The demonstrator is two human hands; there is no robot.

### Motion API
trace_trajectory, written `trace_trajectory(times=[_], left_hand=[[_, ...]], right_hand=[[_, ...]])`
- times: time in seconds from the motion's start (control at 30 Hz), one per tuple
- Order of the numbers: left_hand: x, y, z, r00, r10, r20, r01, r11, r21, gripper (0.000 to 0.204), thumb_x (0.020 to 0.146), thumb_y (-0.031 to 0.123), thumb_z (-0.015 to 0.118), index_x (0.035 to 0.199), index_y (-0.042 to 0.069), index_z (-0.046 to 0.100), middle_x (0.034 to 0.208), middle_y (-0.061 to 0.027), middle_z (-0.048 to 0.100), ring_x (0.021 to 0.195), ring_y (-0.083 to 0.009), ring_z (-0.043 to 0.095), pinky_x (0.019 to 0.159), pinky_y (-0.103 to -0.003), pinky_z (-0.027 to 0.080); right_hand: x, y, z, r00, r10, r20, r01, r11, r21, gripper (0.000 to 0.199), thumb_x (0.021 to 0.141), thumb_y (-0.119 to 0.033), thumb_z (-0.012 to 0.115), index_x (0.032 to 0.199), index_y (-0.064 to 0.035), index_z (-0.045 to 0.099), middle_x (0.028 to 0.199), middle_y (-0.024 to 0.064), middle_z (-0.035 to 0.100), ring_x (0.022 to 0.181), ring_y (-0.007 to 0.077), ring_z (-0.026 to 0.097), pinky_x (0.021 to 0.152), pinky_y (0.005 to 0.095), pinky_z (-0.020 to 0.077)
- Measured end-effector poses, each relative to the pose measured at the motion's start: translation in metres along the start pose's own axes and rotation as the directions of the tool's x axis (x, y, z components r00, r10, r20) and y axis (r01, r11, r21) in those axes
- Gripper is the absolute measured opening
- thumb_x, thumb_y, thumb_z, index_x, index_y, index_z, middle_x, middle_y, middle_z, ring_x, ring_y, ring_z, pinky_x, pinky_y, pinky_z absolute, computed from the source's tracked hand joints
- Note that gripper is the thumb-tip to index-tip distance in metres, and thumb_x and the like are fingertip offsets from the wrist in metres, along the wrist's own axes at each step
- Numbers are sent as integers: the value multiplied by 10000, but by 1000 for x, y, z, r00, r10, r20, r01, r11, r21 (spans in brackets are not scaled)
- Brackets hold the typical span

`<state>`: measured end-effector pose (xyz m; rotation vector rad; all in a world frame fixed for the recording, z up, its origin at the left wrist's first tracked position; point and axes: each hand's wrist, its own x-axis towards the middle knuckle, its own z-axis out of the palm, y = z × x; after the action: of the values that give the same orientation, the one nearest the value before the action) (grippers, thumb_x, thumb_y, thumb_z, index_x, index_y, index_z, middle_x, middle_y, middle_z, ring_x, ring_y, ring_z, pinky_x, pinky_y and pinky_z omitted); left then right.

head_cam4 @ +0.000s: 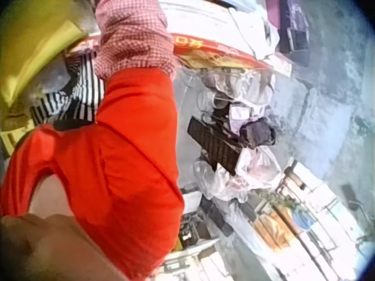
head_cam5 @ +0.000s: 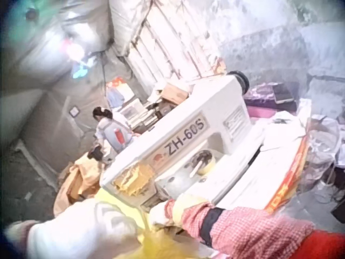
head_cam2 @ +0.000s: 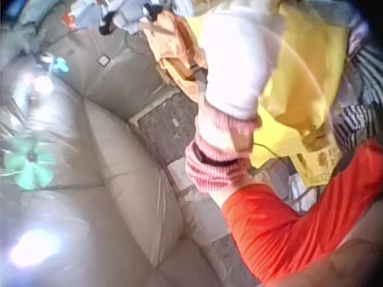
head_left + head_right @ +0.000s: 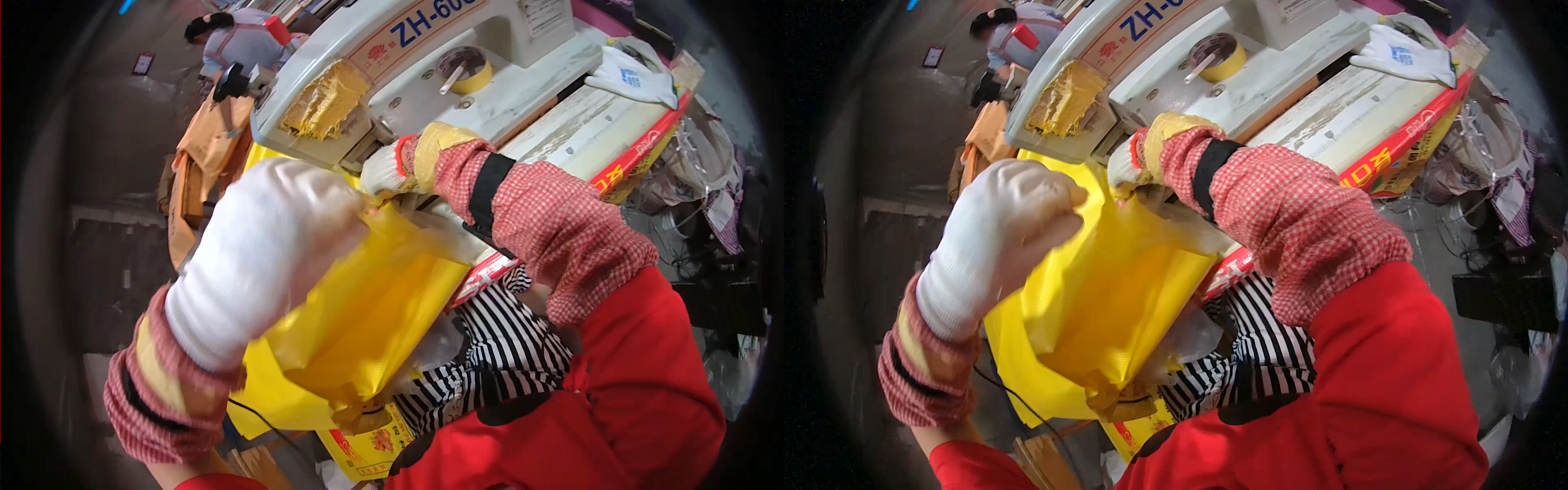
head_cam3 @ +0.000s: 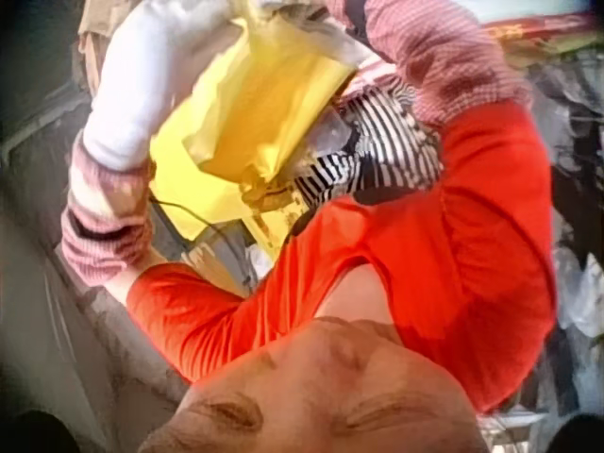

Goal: Inserting plastic liners into woven yellow industrial bags and sewing the top edges using an industrial sewing machine.

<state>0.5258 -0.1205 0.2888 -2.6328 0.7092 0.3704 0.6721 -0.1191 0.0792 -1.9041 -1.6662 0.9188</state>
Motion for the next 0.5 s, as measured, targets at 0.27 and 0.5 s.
trace_trajectory(times=[0.27,0.5], left_hand=[[-148,85,54,714,-679,171,514,342,-787,187,770,125,636,908,3,602,888,-111,632,798,-213,608,729,-297,473],[-337,273,296,-178,-654,736,-602,-519,-607,214,884,277,471,777,101,531,687,25,496,726,-143,481,689,-328,447]], right_hand=[[-6,-2,10,924,-375,-78,270,782,-562,239,775,-306,555,767,-72,603,738,147,607,713,349,593,614,406,470],[-2,-19,2,984,-121,-129,67,930,-360,224,752,-345,524,746,-143,624,641,52,590,617,202,563,558,333,420]])
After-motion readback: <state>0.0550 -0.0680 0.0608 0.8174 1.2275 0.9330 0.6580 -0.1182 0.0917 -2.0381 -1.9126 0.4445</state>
